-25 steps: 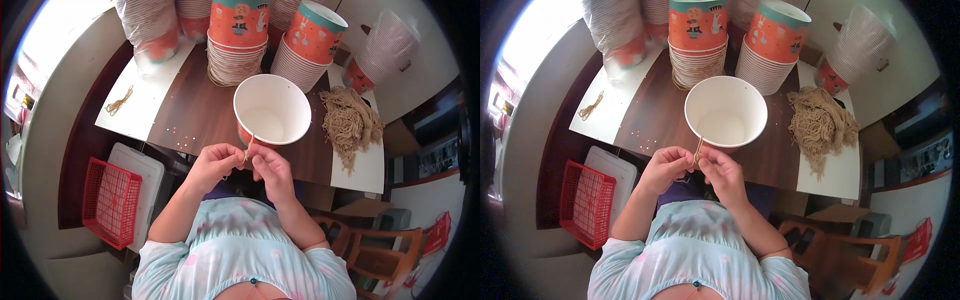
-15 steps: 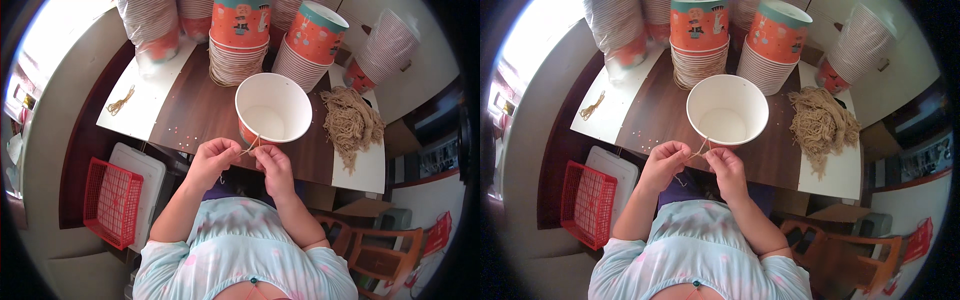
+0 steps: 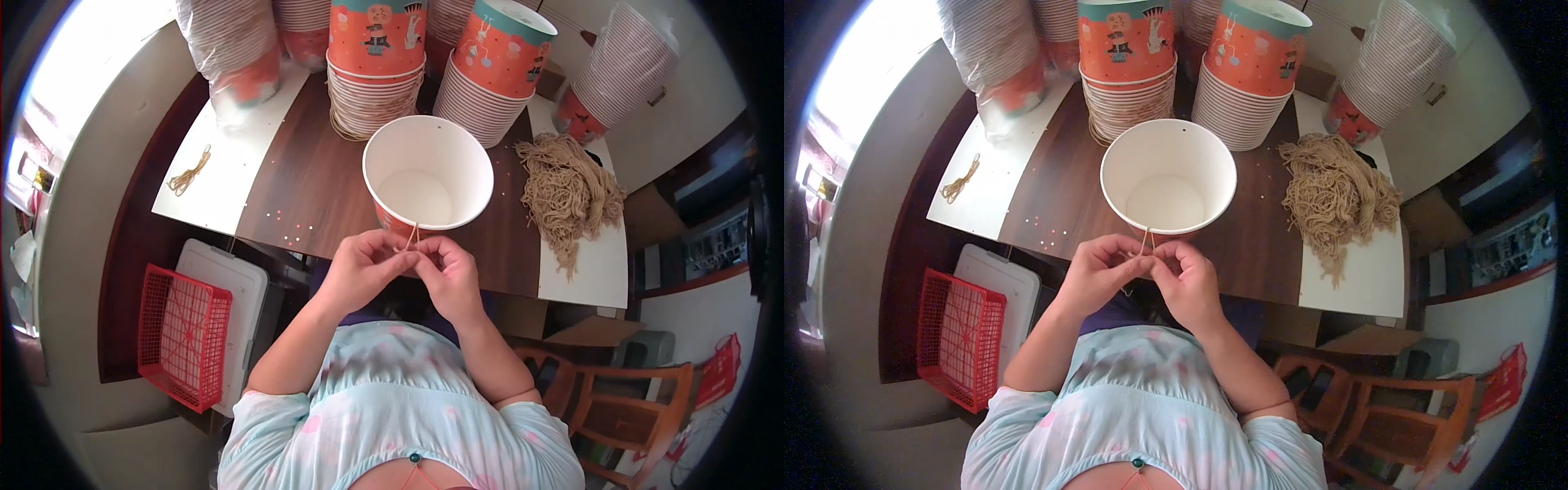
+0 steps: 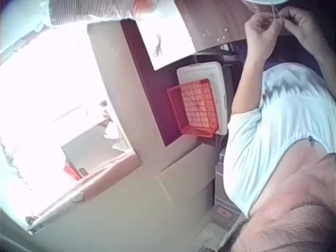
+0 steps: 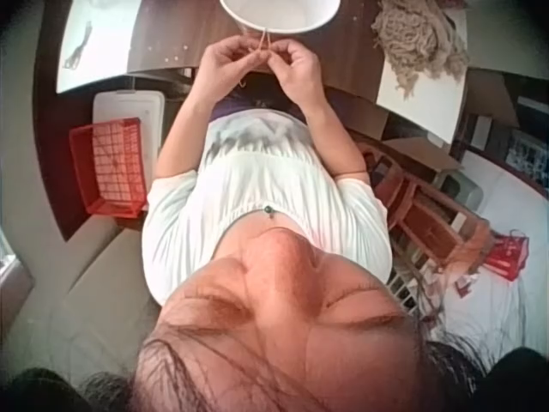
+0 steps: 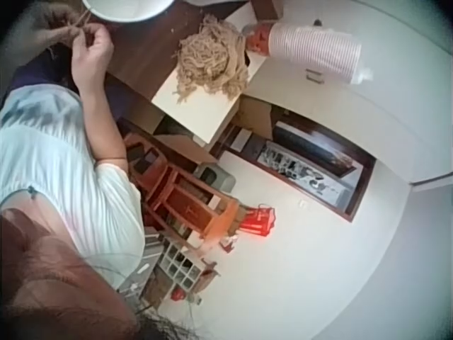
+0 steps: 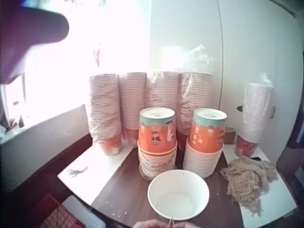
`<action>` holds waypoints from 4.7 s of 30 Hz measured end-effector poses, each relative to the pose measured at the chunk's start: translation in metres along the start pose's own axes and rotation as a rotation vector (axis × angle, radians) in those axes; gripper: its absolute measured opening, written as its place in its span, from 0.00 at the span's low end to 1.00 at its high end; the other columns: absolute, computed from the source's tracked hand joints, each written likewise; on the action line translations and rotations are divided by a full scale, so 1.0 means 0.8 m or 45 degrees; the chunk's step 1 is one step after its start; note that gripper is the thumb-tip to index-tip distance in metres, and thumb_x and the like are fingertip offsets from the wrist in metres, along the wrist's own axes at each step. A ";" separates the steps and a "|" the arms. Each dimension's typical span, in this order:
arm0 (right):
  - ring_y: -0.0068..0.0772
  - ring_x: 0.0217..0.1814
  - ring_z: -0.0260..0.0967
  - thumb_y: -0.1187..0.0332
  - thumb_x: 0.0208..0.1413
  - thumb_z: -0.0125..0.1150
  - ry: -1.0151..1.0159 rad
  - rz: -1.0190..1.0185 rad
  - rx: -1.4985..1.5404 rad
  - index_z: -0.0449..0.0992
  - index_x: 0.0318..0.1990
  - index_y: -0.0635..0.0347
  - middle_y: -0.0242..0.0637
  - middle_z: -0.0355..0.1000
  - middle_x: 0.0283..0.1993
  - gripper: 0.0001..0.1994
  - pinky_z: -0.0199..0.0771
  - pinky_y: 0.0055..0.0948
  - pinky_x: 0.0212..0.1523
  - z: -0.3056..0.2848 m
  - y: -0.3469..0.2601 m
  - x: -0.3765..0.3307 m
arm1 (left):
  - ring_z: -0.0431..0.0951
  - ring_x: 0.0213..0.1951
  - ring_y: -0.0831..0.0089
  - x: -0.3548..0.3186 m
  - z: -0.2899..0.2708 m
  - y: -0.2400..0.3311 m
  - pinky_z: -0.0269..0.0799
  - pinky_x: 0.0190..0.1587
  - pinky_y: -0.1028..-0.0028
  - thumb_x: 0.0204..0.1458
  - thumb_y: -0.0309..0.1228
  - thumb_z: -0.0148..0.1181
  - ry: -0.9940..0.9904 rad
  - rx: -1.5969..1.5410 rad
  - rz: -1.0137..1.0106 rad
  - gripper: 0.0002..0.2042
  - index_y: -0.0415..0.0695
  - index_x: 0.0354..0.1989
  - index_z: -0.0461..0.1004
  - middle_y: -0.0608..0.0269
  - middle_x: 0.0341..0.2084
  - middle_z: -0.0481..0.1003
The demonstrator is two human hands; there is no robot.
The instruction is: Threading and tying cord handles onto paper buckets.
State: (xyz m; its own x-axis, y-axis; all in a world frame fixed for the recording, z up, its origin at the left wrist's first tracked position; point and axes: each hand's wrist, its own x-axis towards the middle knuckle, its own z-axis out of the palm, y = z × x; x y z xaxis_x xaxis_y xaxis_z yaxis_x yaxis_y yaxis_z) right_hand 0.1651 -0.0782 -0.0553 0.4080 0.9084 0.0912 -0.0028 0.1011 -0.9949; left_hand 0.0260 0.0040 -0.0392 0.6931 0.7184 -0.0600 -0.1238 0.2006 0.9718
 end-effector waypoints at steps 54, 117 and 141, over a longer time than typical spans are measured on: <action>0.27 0.47 0.70 0.72 0.43 0.67 -0.804 -0.471 -1.092 0.78 0.23 0.52 0.22 0.74 0.28 0.04 0.40 0.48 0.70 -0.178 -0.143 0.077 | 0.69 0.26 0.86 -0.035 -0.147 0.124 0.66 0.29 0.81 0.56 0.33 0.59 -0.327 0.804 -0.233 0.10 0.38 0.33 0.79 0.71 0.25 0.75; 0.37 0.30 0.71 0.71 0.47 0.57 -0.731 -0.279 -1.101 0.77 0.31 0.63 0.38 0.73 0.31 0.06 0.70 0.32 0.32 -0.085 -0.097 0.147 | 0.70 0.24 0.82 0.075 0.000 0.048 0.66 0.27 0.81 0.48 0.21 0.61 0.163 1.026 0.509 0.07 0.40 0.37 0.78 0.63 0.29 0.75; 0.38 0.32 0.70 0.68 0.48 0.57 -0.703 -0.304 -1.212 0.78 0.31 0.59 0.37 0.72 0.31 0.07 0.70 0.35 0.33 -0.079 -0.100 0.143 | 0.73 0.24 0.80 0.076 0.010 0.053 0.68 0.27 0.81 0.47 0.21 0.61 0.152 0.982 0.509 0.09 0.38 0.38 0.78 0.62 0.26 0.76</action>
State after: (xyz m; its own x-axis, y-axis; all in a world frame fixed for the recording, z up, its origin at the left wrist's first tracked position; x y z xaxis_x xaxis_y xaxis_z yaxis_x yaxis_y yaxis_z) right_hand 0.2696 -0.0077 0.0321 -0.1559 0.9862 0.0554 0.8156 0.1602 -0.5560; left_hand 0.0686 0.0505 -0.0001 0.6159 0.7123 0.3366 0.2031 -0.5564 0.8057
